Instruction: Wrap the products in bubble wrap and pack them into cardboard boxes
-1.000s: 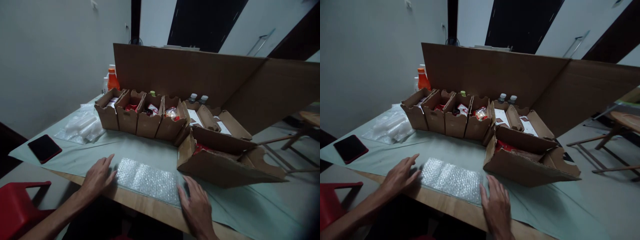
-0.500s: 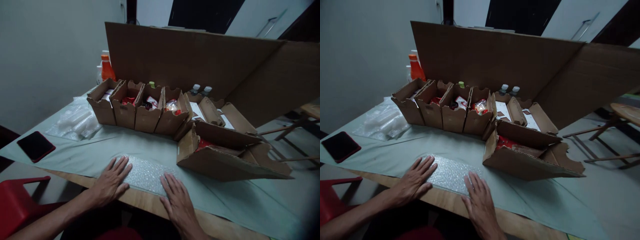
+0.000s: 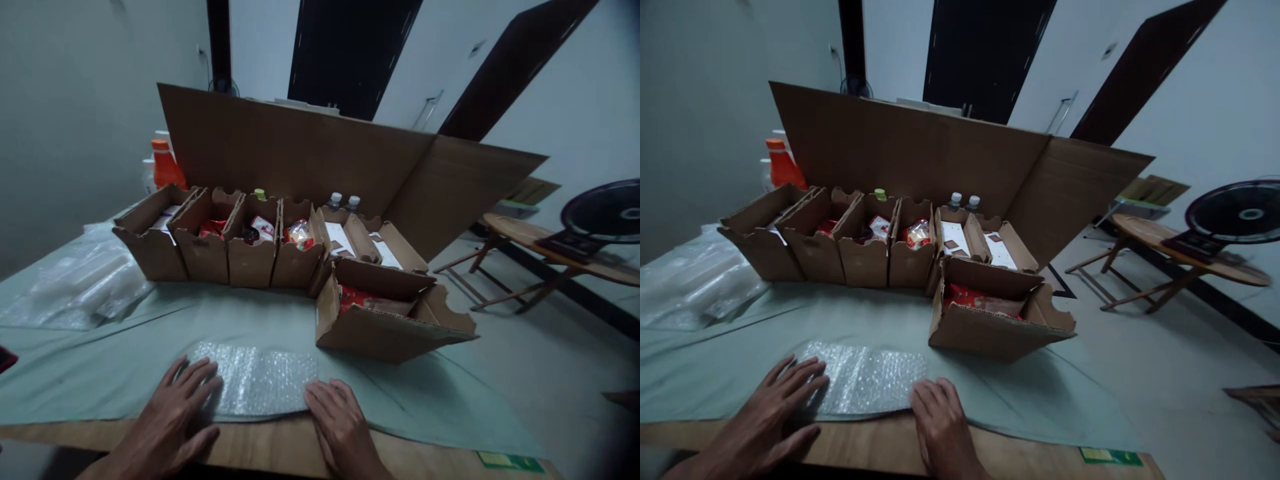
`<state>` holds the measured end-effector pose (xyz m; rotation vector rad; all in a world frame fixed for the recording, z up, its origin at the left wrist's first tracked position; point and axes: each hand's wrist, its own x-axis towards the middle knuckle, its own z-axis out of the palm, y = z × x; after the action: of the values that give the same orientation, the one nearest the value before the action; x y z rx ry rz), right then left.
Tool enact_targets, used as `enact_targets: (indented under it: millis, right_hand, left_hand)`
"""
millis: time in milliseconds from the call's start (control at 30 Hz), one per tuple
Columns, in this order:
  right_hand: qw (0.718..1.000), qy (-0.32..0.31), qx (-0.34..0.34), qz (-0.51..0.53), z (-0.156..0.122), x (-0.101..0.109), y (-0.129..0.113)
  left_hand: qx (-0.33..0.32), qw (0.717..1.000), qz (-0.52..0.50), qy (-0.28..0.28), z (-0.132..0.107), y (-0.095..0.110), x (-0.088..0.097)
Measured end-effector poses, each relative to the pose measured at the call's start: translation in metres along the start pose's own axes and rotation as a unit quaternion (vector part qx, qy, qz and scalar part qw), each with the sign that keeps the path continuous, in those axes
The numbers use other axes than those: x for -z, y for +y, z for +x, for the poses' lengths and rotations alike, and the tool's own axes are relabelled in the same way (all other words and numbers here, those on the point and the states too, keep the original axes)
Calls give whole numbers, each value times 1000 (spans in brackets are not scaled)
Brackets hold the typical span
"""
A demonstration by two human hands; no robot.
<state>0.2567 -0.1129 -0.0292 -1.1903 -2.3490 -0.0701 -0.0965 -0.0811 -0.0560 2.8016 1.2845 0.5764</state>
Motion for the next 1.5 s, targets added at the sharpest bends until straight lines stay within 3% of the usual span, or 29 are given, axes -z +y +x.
enact_targets:
  millis: [133,233,333,433,567,700,767,867,933,1067,1167,1267,1367,1433,1500]
  right_hand:
    - [992,23,-73,99,15,19,4]
    - [973,48,-144,175,26,41,3]
    - [944,65,-216,240,32,55,2]
    - [920,61,-272,275,34,55,1]
    - [904,22,-288,316,28,48,2]
    - [866,-10,-361,346,30,41,13]
    - [851,-10,-393,347,38,29,23]
    - [849,30,-418,323,49,3,38]
    - [872,52,-407,267,45,-12,44]
    - [950,86,-291,78,21,-18,40]
    - [978,84,-188,23,22,-13,22]
    - [995,25,-92,37,58,-21,-5]
    - [995,-80,-41,47,99,-43,-26]
    - [989,-140,-39,38,109,-58,-31]
    - [985,-166,-46,20,102,-67,-29]
  left_hand:
    - [30,997,-32,61,3,-6,-10]
    - [15,993,-82,89,0,-19,0]
    - [33,989,-131,54,1,-25,25]
    - [81,978,-189,-43,16,-16,48]
    - [204,929,-281,-128,39,-2,60]
    - [292,831,-451,-146,50,-4,68]
    - [314,803,-488,-134,56,-12,67]
    - [348,844,-398,-89,63,-23,53]
    - [358,881,-303,-52,60,-29,41]
    - [325,930,-167,36,40,-40,33]
    - [275,953,-112,64,40,-48,33]
    - [205,968,-139,47,63,-54,23]
    - [163,968,-192,-5,88,-57,8]
    - [153,967,-198,-44,88,-57,2]
    - [150,972,-165,-72,69,-57,0]
